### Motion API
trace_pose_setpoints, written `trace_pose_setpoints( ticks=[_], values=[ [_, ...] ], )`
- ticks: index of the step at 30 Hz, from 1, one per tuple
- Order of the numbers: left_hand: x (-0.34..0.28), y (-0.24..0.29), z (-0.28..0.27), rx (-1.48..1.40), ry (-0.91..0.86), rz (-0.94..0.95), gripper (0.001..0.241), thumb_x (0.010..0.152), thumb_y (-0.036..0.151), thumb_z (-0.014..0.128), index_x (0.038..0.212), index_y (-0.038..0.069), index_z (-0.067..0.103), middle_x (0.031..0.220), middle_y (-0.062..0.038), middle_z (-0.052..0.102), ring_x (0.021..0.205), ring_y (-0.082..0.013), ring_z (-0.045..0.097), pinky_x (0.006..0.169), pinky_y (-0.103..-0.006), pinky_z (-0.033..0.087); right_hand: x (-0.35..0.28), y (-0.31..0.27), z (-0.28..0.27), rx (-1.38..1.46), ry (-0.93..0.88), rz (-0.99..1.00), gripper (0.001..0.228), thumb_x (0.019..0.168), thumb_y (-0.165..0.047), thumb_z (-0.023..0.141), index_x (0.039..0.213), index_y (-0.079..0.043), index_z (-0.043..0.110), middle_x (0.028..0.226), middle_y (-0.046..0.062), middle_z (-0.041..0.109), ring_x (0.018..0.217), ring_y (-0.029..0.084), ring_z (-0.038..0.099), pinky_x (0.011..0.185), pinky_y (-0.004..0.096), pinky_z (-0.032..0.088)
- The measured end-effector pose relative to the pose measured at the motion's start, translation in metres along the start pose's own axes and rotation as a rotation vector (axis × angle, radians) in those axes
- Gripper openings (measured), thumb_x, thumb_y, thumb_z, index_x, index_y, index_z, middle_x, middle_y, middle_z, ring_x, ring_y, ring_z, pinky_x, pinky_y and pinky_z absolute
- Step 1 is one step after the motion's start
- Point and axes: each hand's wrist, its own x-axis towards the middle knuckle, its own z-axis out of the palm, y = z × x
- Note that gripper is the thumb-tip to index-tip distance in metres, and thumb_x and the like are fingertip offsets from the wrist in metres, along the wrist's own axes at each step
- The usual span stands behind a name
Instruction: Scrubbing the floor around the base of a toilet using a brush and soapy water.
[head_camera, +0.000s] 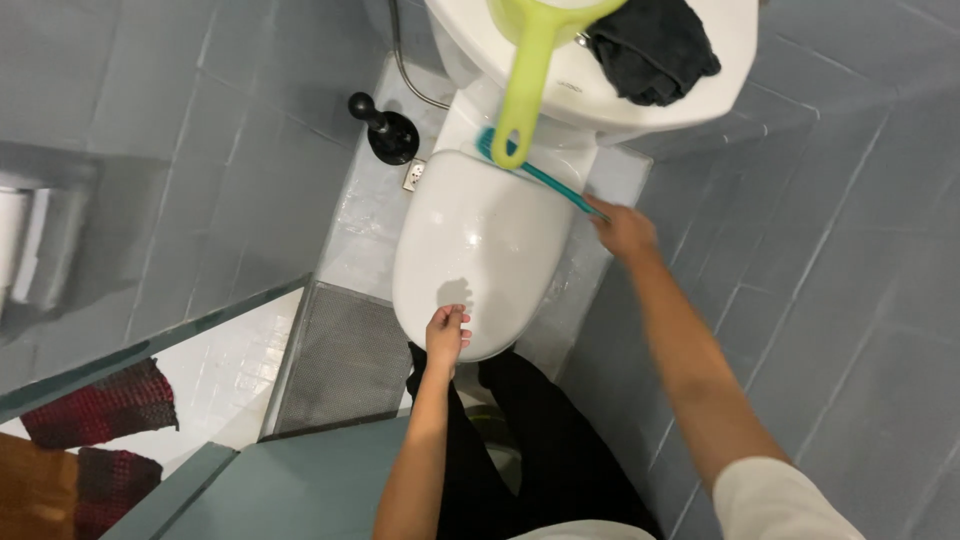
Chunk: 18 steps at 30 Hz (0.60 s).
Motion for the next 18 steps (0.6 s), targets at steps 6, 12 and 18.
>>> trace_pose_setpoints(
  ticks=[6,12,18],
  values=[
    [-0.009,0.009,0.018,0.021,-0.037,0.035,0.023,0.099,0.029,0.059,0.109,0.011,0.071,0.087,-0.006,0.071,0.062,-0.0141,0.065,0.051,-0.0238,0.059,0.01,-0.096,-0.013,-0.168,0.065,-0.092,0.037,0.105,-0.036,0.056,0.14,-0.04,0.062,0.109,0.013,0.074,0.102,0.034,0.072,0.091,0.047,0.057],
    [-0.015,0.009,0.03,0.056,-0.078,0.031,0.023,0.098,0.03,0.062,0.108,0.012,0.072,0.088,-0.007,0.073,0.063,-0.0152,0.067,0.052,-0.0254,0.06,-0.043,0.022,0.027,0.034,-0.024,0.149,0.045,0.107,-0.037,0.052,0.149,-0.055,0.047,0.118,0.013,0.07,0.111,0.037,0.068,0.098,0.051,0.055],
    [-0.013,0.006,0.022,0.09,-0.096,0.05,0.022,0.098,0.027,0.061,0.109,0.01,0.071,0.088,-0.008,0.071,0.063,-0.0148,0.065,0.051,-0.0237,0.059,-0.087,0.086,0.011,0.018,-0.041,0.304,0.041,0.103,-0.045,0.053,0.14,-0.063,0.05,0.128,0.005,0.071,0.115,0.039,0.067,0.103,0.053,0.053]
  ],
)
